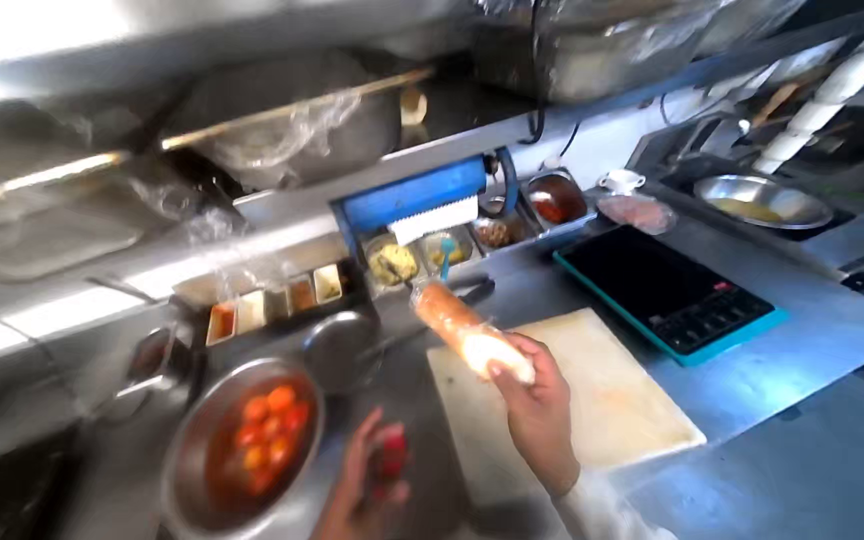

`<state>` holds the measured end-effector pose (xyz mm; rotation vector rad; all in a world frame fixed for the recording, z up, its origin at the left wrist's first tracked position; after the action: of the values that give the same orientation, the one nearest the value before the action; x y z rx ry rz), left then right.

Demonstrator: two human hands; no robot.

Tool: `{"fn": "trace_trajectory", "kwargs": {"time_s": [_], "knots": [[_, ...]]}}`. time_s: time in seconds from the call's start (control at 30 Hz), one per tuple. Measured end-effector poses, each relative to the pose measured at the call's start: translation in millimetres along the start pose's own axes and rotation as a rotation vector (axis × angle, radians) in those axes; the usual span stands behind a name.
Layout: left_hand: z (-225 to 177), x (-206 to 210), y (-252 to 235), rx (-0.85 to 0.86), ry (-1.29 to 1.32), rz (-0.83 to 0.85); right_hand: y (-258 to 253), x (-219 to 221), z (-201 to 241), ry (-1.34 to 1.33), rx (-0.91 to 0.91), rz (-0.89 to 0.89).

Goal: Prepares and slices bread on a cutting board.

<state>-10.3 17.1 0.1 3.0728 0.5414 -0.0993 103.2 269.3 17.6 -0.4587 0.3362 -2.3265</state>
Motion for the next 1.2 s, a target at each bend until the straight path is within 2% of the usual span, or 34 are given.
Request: {"fn": "trace_trajectory", "kwargs": {"time_s": [0.07,0.17,0.27,0.4,0.57,0.63,0.73,0.83,0.97,1.07,1.2], "knots": [[0,10,-24,0.101,0.149,-0.003,45,12,-10,0.009,0.092,0.057],[9,16,-30,0.063,0.314,-0.107,99,31,-16,0.089,0.114,0.228],[15,14,-14,-0.01,0.462,-0.191,134,43,-12,0.182,0.105,0.393],[31,4,24,0.002,0.593,-0.212,167,58,-4,0.149,0.178,0.492],[49,-9,67,-0.033,0.675,-0.275,211,86,-3,0.042,0.295,0.4],[51,-13,79,-0.061,0.679,-0.34,222,92,-3,0.136,0.282,0.372],[58,-20,90,-0.103,0.757,-0.386,230,93,-6,0.282,0.209,0.426],[62,-22,99,-0.166,0.851,-0.355,237,95,-6,0.327,0.21,0.469],[68,-15,107,-0.191,0.889,-0.339,246,99,-1,0.267,0.307,0.451],[70,-10,108,-0.194,0.915,-0.332,248,98,-1,0.141,0.417,0.361],[71,-7,109,-0.138,0.976,-0.173,242,95,-4,0.038,0.587,0.239]]}}
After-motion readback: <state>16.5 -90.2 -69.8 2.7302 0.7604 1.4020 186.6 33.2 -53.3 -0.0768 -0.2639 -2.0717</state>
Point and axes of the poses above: each hand's wrist, its own y-axis away from the middle knuckle, its own x-axis out of the palm, z = x × y, the point moved 2 cm from there along -y, towards the middle knuckle, and after that the axes turned 11 degrees about z, right-handed, at the moved point
